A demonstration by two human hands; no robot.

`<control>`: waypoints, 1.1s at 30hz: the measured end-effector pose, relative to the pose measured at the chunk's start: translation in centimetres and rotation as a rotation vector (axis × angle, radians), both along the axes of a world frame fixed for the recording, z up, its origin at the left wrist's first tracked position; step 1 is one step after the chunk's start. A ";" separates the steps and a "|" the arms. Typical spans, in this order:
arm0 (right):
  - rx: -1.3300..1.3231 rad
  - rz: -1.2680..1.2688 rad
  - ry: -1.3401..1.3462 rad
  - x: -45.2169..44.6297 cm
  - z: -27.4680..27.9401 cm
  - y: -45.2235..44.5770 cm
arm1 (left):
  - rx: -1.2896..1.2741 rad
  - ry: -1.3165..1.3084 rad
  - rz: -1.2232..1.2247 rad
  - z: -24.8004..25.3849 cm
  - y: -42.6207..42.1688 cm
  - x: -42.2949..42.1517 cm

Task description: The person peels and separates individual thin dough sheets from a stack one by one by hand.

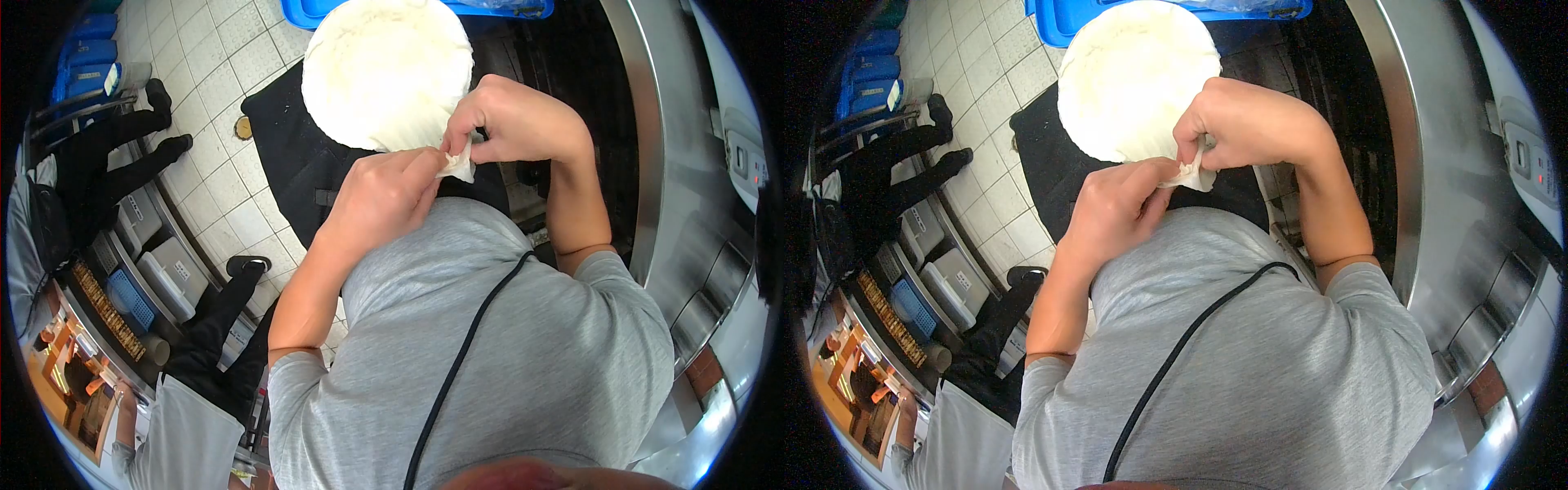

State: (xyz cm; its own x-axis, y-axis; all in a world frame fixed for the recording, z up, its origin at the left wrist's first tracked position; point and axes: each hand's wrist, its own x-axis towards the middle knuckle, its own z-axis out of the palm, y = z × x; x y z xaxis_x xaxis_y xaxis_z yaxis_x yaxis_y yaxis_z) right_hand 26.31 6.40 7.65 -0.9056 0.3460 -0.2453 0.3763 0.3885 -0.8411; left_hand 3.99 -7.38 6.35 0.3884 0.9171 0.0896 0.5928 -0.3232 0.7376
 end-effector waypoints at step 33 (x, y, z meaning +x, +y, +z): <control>0.207 -0.217 -0.053 -0.9 -6.9 -0.3 | -0.411 0.021 0.393 -3.1 0.8 -1.6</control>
State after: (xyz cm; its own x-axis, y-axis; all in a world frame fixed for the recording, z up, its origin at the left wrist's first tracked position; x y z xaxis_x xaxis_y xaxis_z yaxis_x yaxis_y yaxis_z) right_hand 25.37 6.09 0.79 -0.7929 0.5775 -0.1945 0.5106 0.4554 -0.7293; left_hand 2.36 -6.63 3.24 0.0084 0.9510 -0.3090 0.6262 0.2359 0.7431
